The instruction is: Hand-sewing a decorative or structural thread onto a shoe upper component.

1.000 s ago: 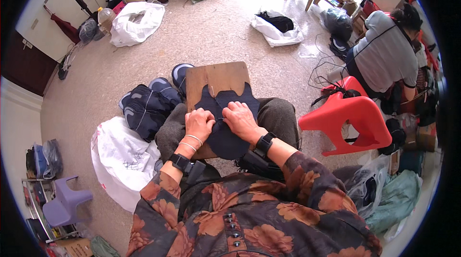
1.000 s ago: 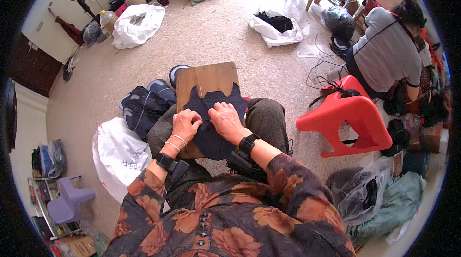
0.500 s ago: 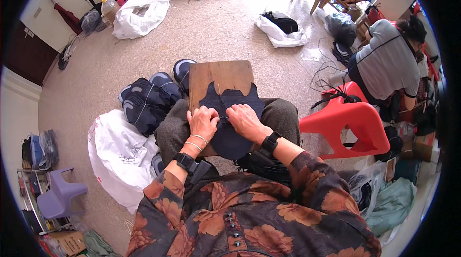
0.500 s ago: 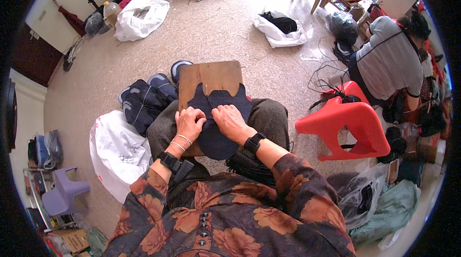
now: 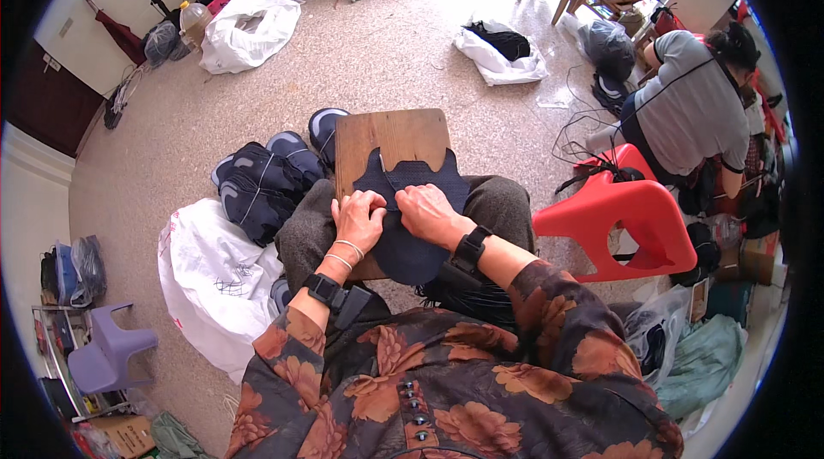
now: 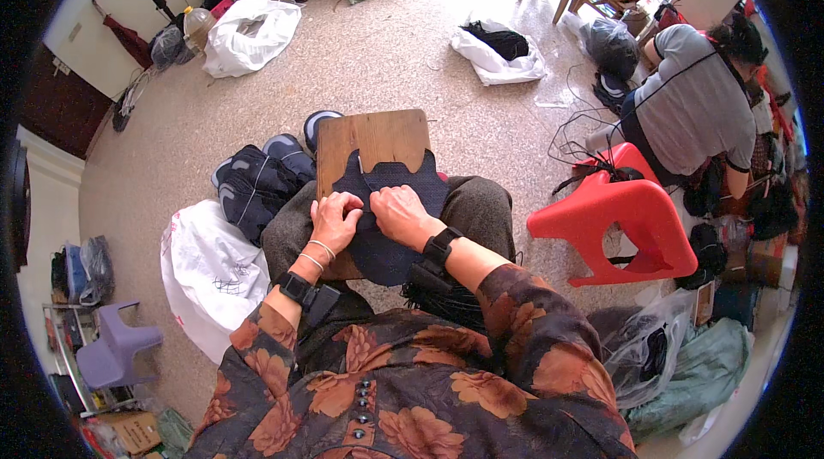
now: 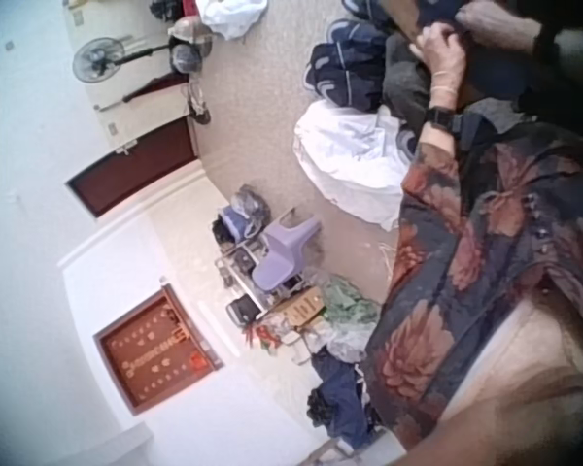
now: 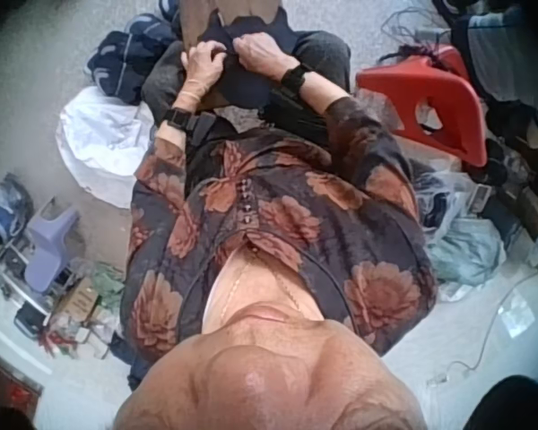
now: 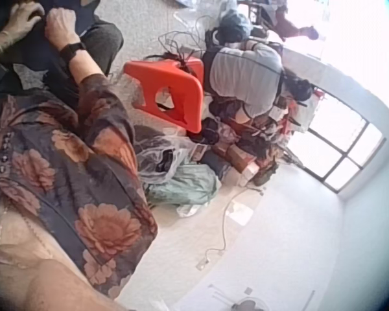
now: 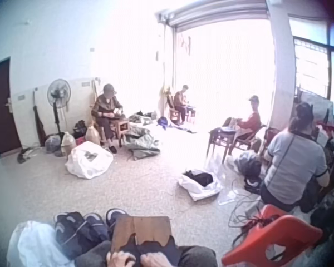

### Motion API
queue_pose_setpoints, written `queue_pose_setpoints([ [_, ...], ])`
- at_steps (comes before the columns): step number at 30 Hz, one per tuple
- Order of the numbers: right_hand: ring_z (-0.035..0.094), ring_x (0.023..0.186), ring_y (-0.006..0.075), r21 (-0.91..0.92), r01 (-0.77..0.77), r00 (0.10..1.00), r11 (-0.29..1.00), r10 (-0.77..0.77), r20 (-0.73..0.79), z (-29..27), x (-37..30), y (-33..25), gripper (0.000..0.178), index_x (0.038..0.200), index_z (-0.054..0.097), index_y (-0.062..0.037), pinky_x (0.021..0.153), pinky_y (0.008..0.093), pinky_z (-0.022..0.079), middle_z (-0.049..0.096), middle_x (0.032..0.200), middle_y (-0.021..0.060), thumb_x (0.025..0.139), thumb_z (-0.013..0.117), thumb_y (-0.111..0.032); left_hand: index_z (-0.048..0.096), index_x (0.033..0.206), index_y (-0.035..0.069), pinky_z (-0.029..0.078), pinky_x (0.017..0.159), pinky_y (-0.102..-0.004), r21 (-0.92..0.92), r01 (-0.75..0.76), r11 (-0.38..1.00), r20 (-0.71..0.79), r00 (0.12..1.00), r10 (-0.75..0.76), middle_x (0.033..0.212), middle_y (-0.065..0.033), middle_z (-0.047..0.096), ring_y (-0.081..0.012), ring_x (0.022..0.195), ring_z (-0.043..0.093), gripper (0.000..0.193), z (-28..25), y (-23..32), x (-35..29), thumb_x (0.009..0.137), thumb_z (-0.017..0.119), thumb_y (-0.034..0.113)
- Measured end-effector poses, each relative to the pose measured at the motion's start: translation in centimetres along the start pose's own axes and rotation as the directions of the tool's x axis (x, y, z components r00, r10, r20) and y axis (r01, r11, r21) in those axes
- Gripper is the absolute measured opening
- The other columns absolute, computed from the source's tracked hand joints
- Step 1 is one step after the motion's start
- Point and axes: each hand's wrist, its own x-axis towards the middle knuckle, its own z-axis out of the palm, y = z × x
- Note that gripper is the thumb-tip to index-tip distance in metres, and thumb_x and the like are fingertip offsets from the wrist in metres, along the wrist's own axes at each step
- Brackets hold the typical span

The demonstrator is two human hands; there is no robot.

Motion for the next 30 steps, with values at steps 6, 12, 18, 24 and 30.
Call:
queue_pose_setpoints([
  [6, 0.072, 0.082, 0.0384, -0.002, -0.07, 0.986, 0.998, 0.069, 0.151, -1.2, 0.8, 0.6, 0.015, 0.08, 0.068, -0.0001, 0.075, 0.0489, 0.056, 0.071, 0.084, 0.023, 0.075, 0.067, -0.014, 0.073, 0.097, 0.016, 0.027, 0.114, -0.059, 0.01, -0.03, 0.999, -0.026, 0.999, 0.03, 0.1, -0.0049, 0.068, -0.0299, 0.107, 0.06, 0.014, 0.3, -0.3, 0.3, 0.093, 0.059, 0.016],
  [12, 0.07, 0.079, 0.0413, -0.103, -0.162, 0.971, 0.981, 0.177, 0.163, -6.5, -3.2, 3.8, 0.014, 0.078, 0.064, 0.0007, 0.072, 0.0503, 0.055, 0.069, 0.08, 0.0229, 0.074, 0.063, -0.013, 0.074, 0.098, 0.014, 0.031, 0.111, -0.0551, 0.023, -0.065, 0.998, -0.034, 0.997, 0.065, 0.103, -0.0053, 0.07, -0.0293, 0.107, 0.062, 0.018, 0.0, -0.5, -0.3, 0.096, 0.056, 0.014],
  [18, 0.066, 0.08, 0.0413, -0.148, -0.24, 0.966, 0.96, 0.251, 0.067, -10.4, -7.9, 5.4, 0.014, 0.079, 0.059, -0.0013, 0.073, 0.0517, 0.052, 0.065, 0.08, 0.0209, 0.076, 0.061, -0.015, 0.073, 0.098, 0.013, 0.033, 0.109, -0.054, 0.041, -0.086, 0.995, -0.037, 0.995, 0.088, 0.103, -0.0054, 0.07, -0.0292, 0.106, 0.062, 0.016, -0.1, -0.5, -0.1, 0.094, 0.058, 0.014],
  [24, 0.064, 0.073, 0.0381, 0.129, -0.209, 0.971, 0.969, 0.221, -0.089, -9.0, -8.2, 3.9, 0.011, 0.078, 0.055, -0.0022, 0.067, 0.0472, 0.05, 0.062, 0.074, 0.0172, 0.078, 0.062, -0.011, 0.071, 0.097, 0.012, 0.037, 0.103, -0.0499, 0.06, -0.057, 0.997, 0.016, 0.998, 0.057, 0.098, -0.0057, 0.068, -0.0278, 0.099, 0.062, 0.011, -0.5, 0.6, 0.0, 0.088, 0.065, 0.015],
  [30, 0.066, 0.073, 0.0344, 0.462, -0.262, 0.95, 0.847, 0.312, -0.034, -8.6, -7.1, 1.5, 0.01, 0.083, 0.058, -0.0015, 0.066, 0.0437, 0.052, 0.063, 0.073, 0.0168, 0.083, 0.063, -0.01, 0.069, 0.093, 0.011, 0.041, 0.093, -0.0457, 0.238, -0.273, 0.932, -0.06, 0.954, 0.294, 0.089, -0.0058, 0.066, -0.0258, 0.094, 0.063, 0.01, -1.6, 2.6, 0.4, 0.085, 0.071, 0.016],
])
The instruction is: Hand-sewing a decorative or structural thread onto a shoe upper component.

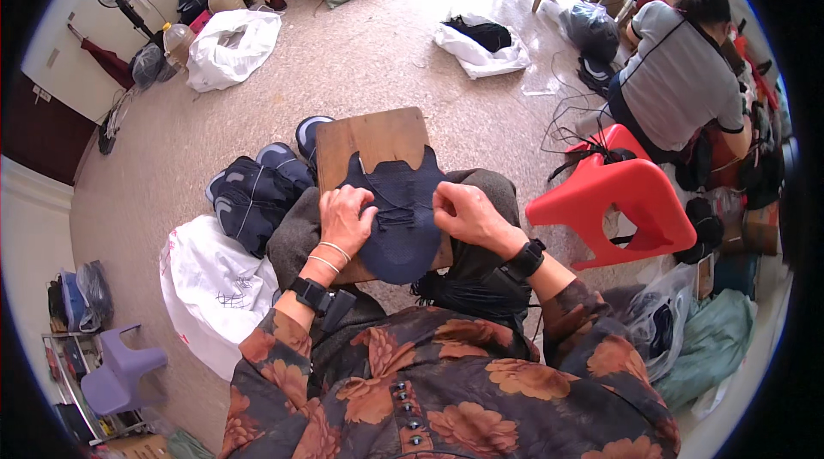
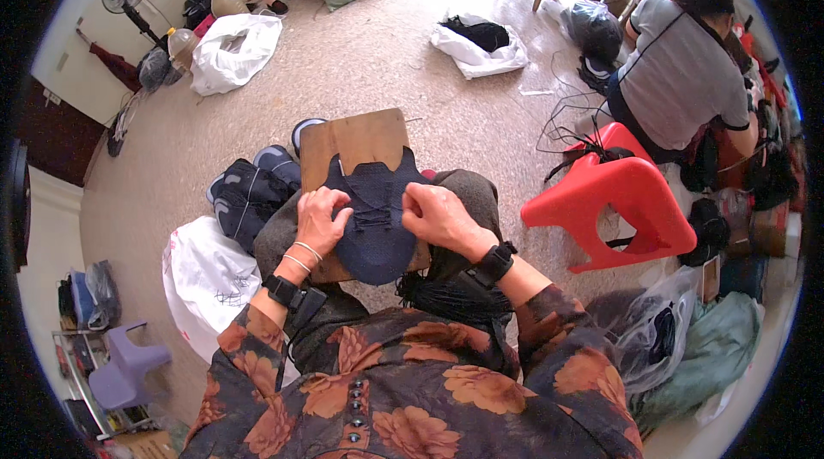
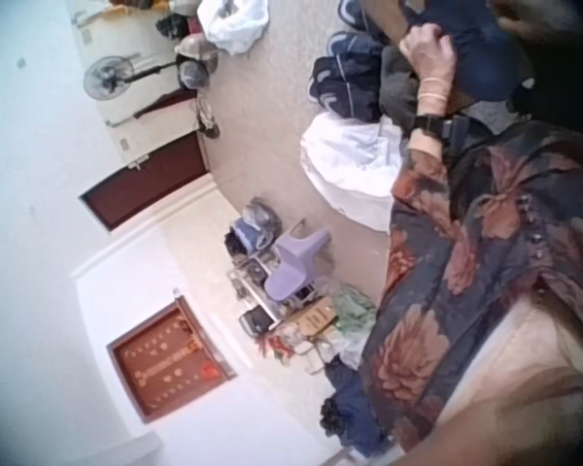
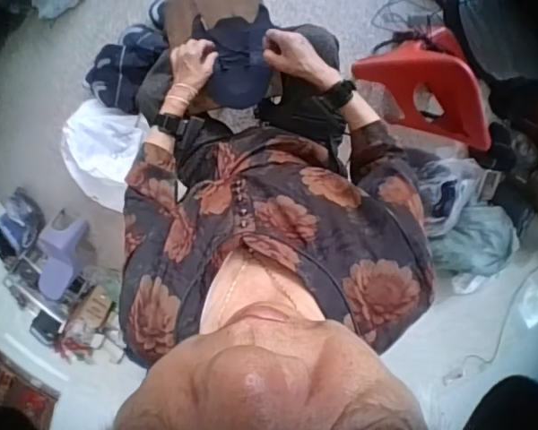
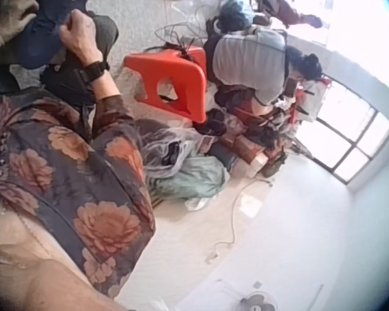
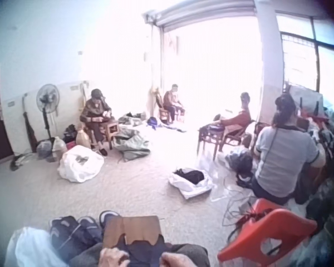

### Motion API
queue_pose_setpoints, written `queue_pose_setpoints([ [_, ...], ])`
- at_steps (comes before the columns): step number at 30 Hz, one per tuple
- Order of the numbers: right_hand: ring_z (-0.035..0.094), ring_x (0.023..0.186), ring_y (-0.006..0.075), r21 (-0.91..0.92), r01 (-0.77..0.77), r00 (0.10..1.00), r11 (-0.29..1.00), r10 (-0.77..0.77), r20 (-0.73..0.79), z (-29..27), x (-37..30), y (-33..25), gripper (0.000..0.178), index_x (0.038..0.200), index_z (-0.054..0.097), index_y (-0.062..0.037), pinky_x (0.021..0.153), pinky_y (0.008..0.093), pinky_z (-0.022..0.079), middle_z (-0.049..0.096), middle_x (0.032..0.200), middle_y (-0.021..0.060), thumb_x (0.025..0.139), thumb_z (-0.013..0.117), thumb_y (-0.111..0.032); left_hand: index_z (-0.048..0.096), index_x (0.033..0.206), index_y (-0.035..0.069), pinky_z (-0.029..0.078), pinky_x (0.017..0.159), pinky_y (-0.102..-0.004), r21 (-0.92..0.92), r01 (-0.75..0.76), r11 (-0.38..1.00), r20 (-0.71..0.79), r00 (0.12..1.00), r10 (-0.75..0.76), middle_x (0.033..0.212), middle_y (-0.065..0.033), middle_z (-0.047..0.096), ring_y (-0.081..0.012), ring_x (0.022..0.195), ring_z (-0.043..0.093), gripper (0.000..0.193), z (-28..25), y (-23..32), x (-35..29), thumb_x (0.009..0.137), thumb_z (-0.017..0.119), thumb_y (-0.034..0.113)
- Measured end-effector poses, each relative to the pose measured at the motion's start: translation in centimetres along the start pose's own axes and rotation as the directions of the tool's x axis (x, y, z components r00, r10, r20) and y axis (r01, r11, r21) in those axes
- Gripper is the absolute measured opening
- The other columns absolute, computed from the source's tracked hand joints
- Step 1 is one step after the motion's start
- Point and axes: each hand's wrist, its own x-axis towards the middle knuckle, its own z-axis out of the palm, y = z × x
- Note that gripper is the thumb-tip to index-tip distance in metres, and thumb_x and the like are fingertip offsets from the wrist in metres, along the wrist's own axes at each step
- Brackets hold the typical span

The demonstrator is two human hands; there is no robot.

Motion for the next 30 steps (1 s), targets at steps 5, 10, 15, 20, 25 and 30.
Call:
queue_pose_setpoints([
  [5, 0.066, 0.07, 0.0312, 0.185, 0.041, 0.994, 0.982, -0.022, -0.105, 1.2, 1.7, -1.6, 0.008, 0.087, 0.058, -0.0002, 0.064, 0.0395, 0.052, 0.063, 0.076, 0.0171, 0.085, 0.063, -0.005, 0.068, 0.09, 0.009, 0.048, 0.086, -0.044, -0.167, -0.011, 0.986, -0.102, 0.995, -0.006, 0.09, -0.0102, 0.064, -0.0305, 0.093, 0.064, 0.006, 1.1, 1.5, 1.0, 0.085, 0.069, 0.013],
  [10, 0.066, 0.074, 0.0369, 0.168, 0.113, 0.993, 0.979, -0.105, -0.056, 3.3, 0.8, -1.2, 0.005, 0.087, 0.058, -0.0014, 0.066, 0.0433, 0.052, 0.062, 0.077, 0.0183, 0.085, 0.062, -0.004, 0.068, 0.082, 0.005, 0.051, 0.076, -0.0452, -0.237, 0.3, 0.924, 0.067, 0.954, -0.292, 0.085, -0.0144, 0.068, -0.0351, 0.083, 0.067, 0.022, 1.7, -0.6, 2.5, 0.088, 0.072, 0.026],
  [15, 0.065, 0.082, 0.0397, 0.156, 0.22, 0.972, 0.963, -0.23, 0.049, 6.0, -1.2, -0.9, 0.007, 0.088, 0.058, -0.0019, 0.071, 0.0466, 0.053, 0.063, 0.084, 0.0182, 0.086, 0.063, -0.006, 0.07, 0.075, 0.005, 0.05, 0.075, -0.0395, 0.024, 0.309, 0.951, -0.007, 0.951, -0.309, 0.077, -0.0119, 0.072, -0.03, 0.073, 0.07, 0.035, 2.6, 0.0, 3.8, 0.081, 0.078, 0.039],
  [20, 0.066, 0.086, 0.0389, 0.173, 0.165, 0.986, 0.971, -0.165, -0.013, 5.7, -1.6, -0.8, 0.008, 0.092, 0.057, -0.002, 0.073, 0.0459, 0.054, 0.064, 0.088, 0.0179, 0.087, 0.062, -0.003, 0.072, 0.074, 0.009, 0.049, 0.076, -0.0401, -0.033, 0.354, 0.935, 0.075, 0.933, -0.351, 0.072, -0.0082, 0.072, -0.0275, 0.074, 0.071, 0.026, 3.6, 0.2, 4.2, 0.08, 0.076, 0.034],
  [25, 0.067, 0.087, 0.0381, 0.141, 0.174, 0.981, 0.975, -0.159, -0.112, 4.6, -1.0, -1.1, 0.011, 0.098, 0.057, -0.0017, 0.075, 0.0439, 0.054, 0.065, 0.091, 0.0184, 0.088, 0.061, -0.001, 0.072, 0.075, 0.008, 0.05, 0.068, -0.0362, -0.126, 0.257, 0.958, 0.017, 0.966, -0.257, 0.072, -0.0085, 0.071, -0.0221, 0.07, 0.071, 0.02, 3.4, -0.2, 3.5, 0.081, 0.076, 0.026],
  [30, 0.067, 0.088, 0.038, 0.157, 0.124, 0.984, 0.98, -0.101, -0.15, 3.4, 0.0, -0.7, 0.011, 0.099, 0.057, -0.0016, 0.075, 0.0436, 0.054, 0.065, 0.093, 0.019, 0.089, 0.06, 0.0, 0.069, 0.083, 0.004, 0.044, 0.055, -0.0243, -0.528, 0.135, 0.838, -0.002, 0.987, -0.16, 0.071, -0.0015, 0.066, -0.0079, 0.062, 0.059, 0.003, 1.6, 2.3, 3.5, 0.085, 0.071, 0.004],
])
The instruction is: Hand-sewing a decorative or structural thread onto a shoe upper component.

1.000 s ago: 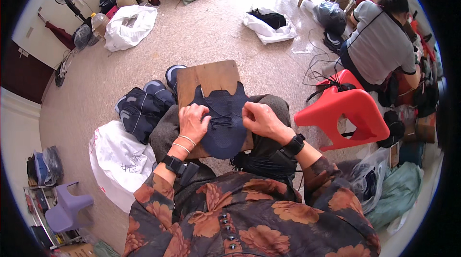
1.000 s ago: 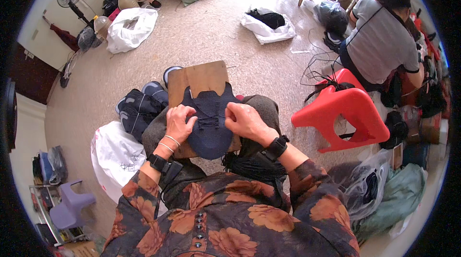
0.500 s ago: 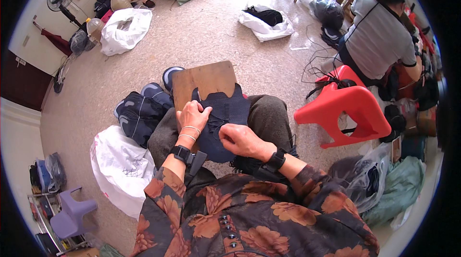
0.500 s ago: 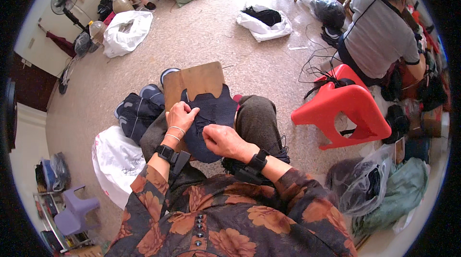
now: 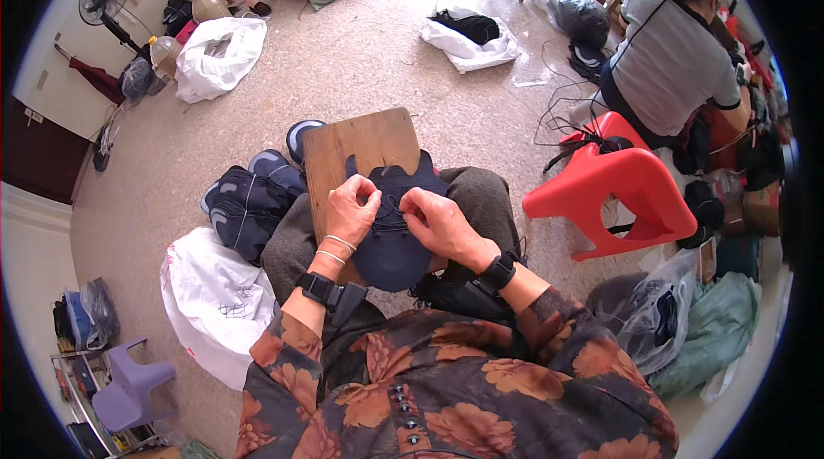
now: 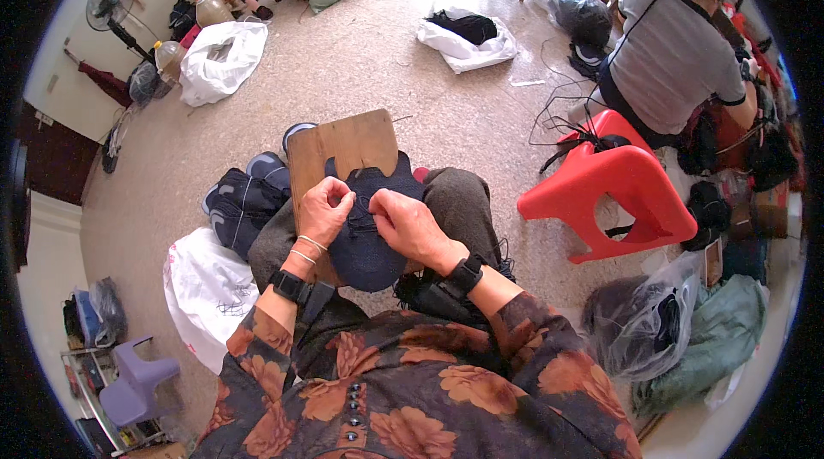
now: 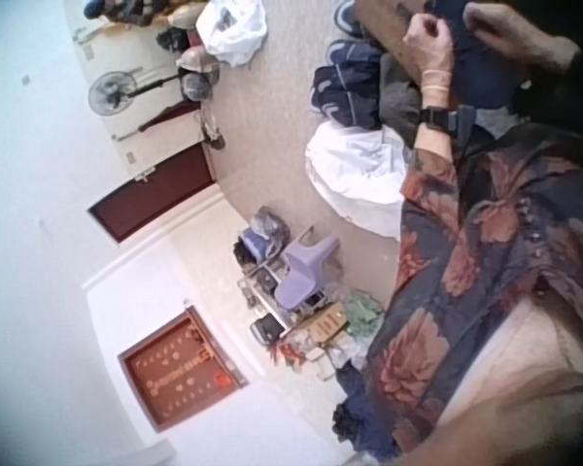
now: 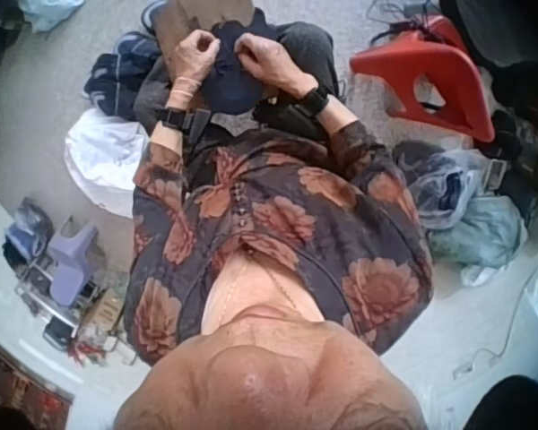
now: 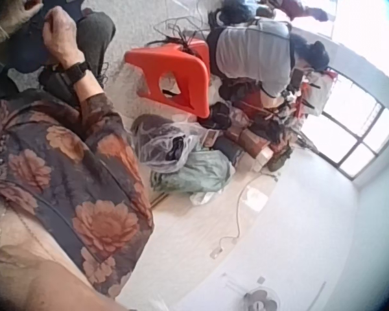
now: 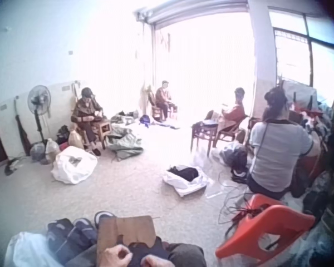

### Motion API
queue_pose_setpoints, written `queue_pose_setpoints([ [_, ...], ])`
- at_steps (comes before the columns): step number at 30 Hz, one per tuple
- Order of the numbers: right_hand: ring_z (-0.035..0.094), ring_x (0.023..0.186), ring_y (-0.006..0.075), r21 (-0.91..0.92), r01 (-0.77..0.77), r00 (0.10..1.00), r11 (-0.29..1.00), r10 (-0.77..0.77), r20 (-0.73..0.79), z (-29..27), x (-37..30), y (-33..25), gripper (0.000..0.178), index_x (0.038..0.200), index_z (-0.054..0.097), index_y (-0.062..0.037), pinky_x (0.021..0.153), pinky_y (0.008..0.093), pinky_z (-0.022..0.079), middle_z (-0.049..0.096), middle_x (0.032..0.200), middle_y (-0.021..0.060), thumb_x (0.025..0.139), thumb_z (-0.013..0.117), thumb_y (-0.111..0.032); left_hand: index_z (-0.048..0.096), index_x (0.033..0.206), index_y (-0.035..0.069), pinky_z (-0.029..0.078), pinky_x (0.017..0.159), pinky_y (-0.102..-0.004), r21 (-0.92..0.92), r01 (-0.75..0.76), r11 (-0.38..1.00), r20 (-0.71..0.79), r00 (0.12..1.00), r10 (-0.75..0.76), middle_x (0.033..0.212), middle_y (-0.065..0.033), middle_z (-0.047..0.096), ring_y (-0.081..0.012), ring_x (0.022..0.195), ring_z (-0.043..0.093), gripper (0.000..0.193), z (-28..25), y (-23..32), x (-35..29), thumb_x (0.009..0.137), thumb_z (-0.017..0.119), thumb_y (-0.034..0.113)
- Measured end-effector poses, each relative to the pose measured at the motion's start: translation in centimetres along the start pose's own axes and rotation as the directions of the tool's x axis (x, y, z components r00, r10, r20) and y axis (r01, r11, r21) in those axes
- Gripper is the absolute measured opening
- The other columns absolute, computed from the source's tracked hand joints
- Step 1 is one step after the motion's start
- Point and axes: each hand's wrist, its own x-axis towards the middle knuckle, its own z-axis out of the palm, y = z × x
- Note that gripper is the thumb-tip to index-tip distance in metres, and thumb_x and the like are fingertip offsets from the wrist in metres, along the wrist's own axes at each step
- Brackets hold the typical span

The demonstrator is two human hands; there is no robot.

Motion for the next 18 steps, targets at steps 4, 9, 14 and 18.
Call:
queue_pose_setpoints([
  [4, 0.066, 0.086, 0.0375, -0.091, 0.202, 0.978, 0.975, -0.206, -0.032, -0.5, 1.5, -0.2, 0.011, 0.099, 0.057, -0.0015, 0.074, 0.0424, 0.054, 0.065, 0.093, 0.0177, 0.088, 0.06, 0.001, 0.07, 0.092, 0.003, 0.043, 0.059, -0.0218, -0.072, -0.097, 0.993, 0.154, 0.982, 0.107, 0.082, 0.001, 0.064, -0.0046, 0.063, 0.05, 0.007, -0.5, 0.4, -0.3, 0.086, 0.066, -0.001],
  [9, 0.067, 0.086, 0.036, 0.04, 0.164, 0.986, 0.986, -0.165, 0.014, -1.4, 2.8, -1.4, 0.009, 0.097, 0.059, -0.0011, 0.073, 0.041, 0.054, 0.065, 0.09, 0.0176, 0.088, 0.061, 0.0, 0.071, 0.095, 0.001, 0.046, 0.06, -0.0261, -0.178, -0.053, 0.983, 0.21, 0.973, 0.091, 0.084, -0.0054, 0.06, -0.009, 0.064, 0.054, 0.01, -0.5, 0.7, -0.6, 0.086, 0.066, 0.001],
  [14, 0.068, 0.084, 0.0343, 0.12, 0.102, 0.995, 0.988, -0.101, -0.015, -0.7, 3.6, -1.0, 0.01, 0.1, 0.062, 0.0004, 0.072, 0.0387, 0.054, 0.067, 0.088, 0.018, 0.093, 0.061, -0.006, 0.07, 0.098, 0.0, 0.047, 0.065, -0.0272, -0.172, -0.157, 0.973, 0.261, 0.945, 0.198, 0.089, -0.0059, 0.063, -0.0137, 0.072, 0.06, 0.009, -0.7, 0.9, -0.8, 0.09, 0.071, 0.006],
  [18, 0.07, 0.08, 0.0271, 0.289, -0.241, 0.934, 0.927, 0.302, -0.189, 1.0, 2.9, 3.3, 0.023, 0.104, 0.065, 0.0038, 0.07, 0.0358, 0.053, 0.071, 0.088, 0.0165, 0.101, 0.056, -0.017, 0.072, 0.094, 0.0, 0.052, 0.073, -0.0284, -0.221, -0.182, 0.958, 0.208, 0.951, 0.228, 0.09, -0.0089, 0.067, -0.0183, 0.082, 0.067, 0.006, -0.8, 1.3, -1.1, 0.09, 0.068, -0.001],
])
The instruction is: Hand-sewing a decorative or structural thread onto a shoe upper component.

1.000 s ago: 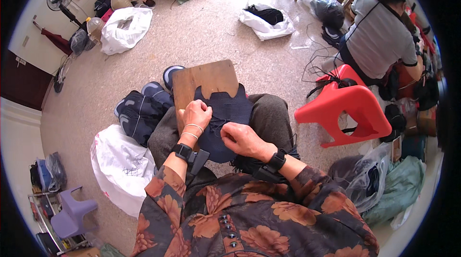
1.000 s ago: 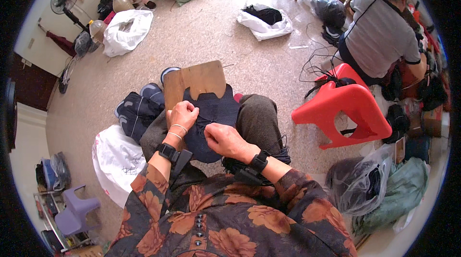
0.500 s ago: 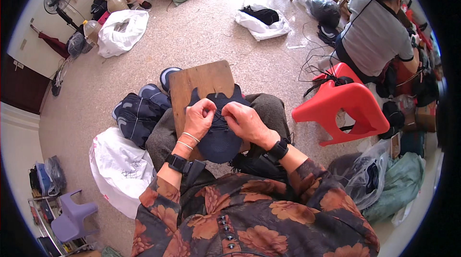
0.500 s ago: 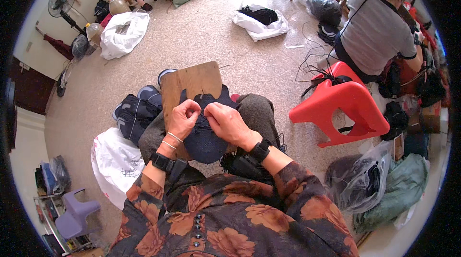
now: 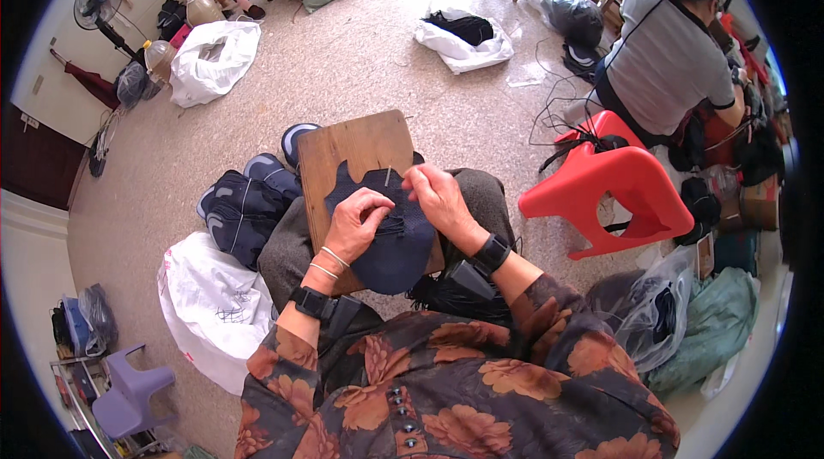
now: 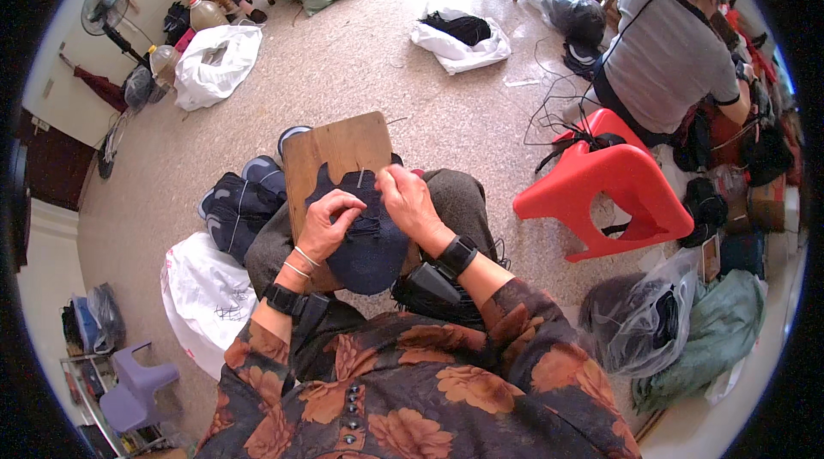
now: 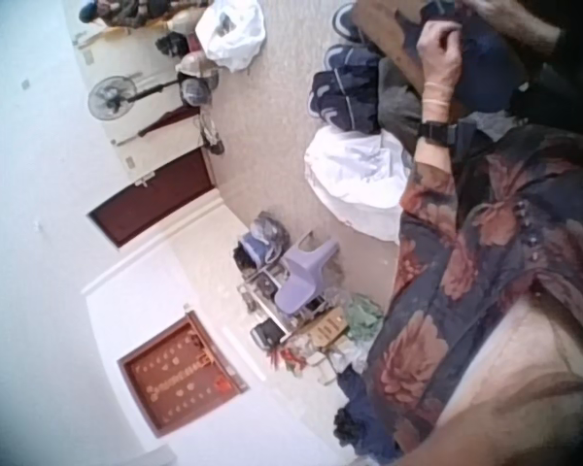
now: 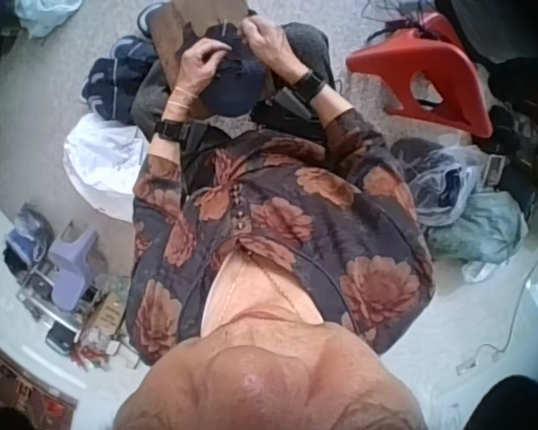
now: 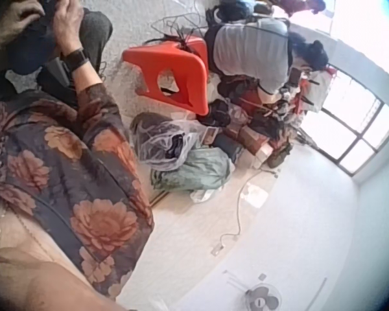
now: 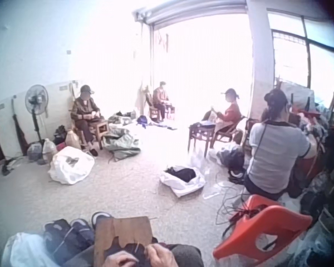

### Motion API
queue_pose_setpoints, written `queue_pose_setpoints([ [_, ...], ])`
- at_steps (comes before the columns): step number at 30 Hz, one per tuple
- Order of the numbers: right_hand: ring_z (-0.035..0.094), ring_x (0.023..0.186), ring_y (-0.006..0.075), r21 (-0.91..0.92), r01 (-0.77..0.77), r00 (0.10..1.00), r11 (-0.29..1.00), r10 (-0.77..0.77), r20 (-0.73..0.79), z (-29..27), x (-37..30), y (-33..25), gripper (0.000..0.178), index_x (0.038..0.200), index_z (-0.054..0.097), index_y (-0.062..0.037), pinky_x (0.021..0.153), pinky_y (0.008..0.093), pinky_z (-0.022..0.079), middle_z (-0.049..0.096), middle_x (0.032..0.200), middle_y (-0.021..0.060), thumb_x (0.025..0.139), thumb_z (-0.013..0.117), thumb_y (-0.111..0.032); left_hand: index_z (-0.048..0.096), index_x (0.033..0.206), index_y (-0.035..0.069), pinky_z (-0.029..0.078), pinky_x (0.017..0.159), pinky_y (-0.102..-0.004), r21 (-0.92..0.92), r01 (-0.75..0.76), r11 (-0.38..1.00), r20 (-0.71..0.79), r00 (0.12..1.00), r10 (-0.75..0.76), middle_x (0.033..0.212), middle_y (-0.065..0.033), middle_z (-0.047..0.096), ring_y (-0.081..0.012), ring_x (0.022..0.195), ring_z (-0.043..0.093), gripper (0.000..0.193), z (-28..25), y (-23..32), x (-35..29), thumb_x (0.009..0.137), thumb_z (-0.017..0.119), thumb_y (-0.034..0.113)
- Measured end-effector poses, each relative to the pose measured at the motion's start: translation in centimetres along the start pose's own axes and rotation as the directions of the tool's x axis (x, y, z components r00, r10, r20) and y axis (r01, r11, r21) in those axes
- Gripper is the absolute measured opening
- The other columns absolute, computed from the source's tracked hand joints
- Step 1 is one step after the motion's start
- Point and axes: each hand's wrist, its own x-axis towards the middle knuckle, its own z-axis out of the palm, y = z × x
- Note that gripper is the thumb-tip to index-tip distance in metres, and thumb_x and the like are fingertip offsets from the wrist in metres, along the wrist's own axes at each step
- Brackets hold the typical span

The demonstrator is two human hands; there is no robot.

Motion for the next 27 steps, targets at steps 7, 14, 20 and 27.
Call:
queue_pose_setpoints([
  [7, 0.06, 0.07, 0.0091, 0.307, -0.294, 0.95, 0.905, 0.24, 0.202, 1.7, -0.2, -0.1, 0.026, 0.093, 0.073, 0.0024, 0.062, 0.025, 0.048, 0.067, 0.079, 0.003, 0.098, 0.066, -0.022, 0.073, 0.094, 0.0, 0.054, 0.077, -0.0318, -0.027, -0.02, 0.999, 0.055, 0.998, 0.021, 0.092, -0.0107, 0.069, -0.0241, 0.084, 0.068, 0.007, 0.2, 0.2, -0.2, 0.087, 0.07, -0.001],
  [14, 0.062, 0.067, 0.0071, 0.252, -0.141, 0.99, 0.957, 0.129, 0.063, 0.7, -1.8, -0.1, 0.019, 0.099, 0.071, 0.0008, 0.06, 0.0233, 0.05, 0.066, 0.076, 0.0005, 0.1, 0.064, -0.016, 0.072, 0.094, 0.002, 0.052, 0.064, -0.027, 0.113, 0.278, 0.954, -0.106, 0.958, -0.267, 0.089, -0.0032, 0.068, -0.0112, 0.074, 0.064, 0.006, -1.6, -0.8, 1.0, 0.095, 0.068, 0.006],
  [20, 0.068, 0.083, 0.0105, 0.148, 0.035, 0.99, 0.988, -0.055, 0.133, 1.8, -2.5, -0.1, 0.015, 0.108, 0.067, 0.0034, 0.072, 0.0268, 0.057, 0.072, 0.092, 0.0077, 0.098, 0.065, -0.008, 0.061, 0.119, 0.002, 0.057, 0.067, -0.0246, -0.46, 0.481, 0.746, 0.355, 0.87, -0.342, 0.095, -0.0016, 0.066, -0.0088, 0.075, 0.064, 0.026, 0.0, -2.5, 1.3, 0.094, 0.056, -0.004],
  [27, 0.07, 0.087, 0.0204, 0.023, 0.091, 0.996, 0.996, -0.091, 0.012, 1.7, -2.4, 0.1, 0.016, 0.108, 0.069, -0.0002, 0.075, 0.0327, 0.057, 0.07, 0.097, 0.0116, 0.093, 0.068, -0.004, 0.067, 0.111, 0.002, 0.054, 0.066, -0.0243, -0.401, 0.509, 0.761, 0.285, 0.859, -0.425, 0.09, -0.002, 0.07, -0.0071, 0.071, 0.063, 0.018, 0.4, -2.3, 0.3, 0.096, 0.058, 0.001],
])
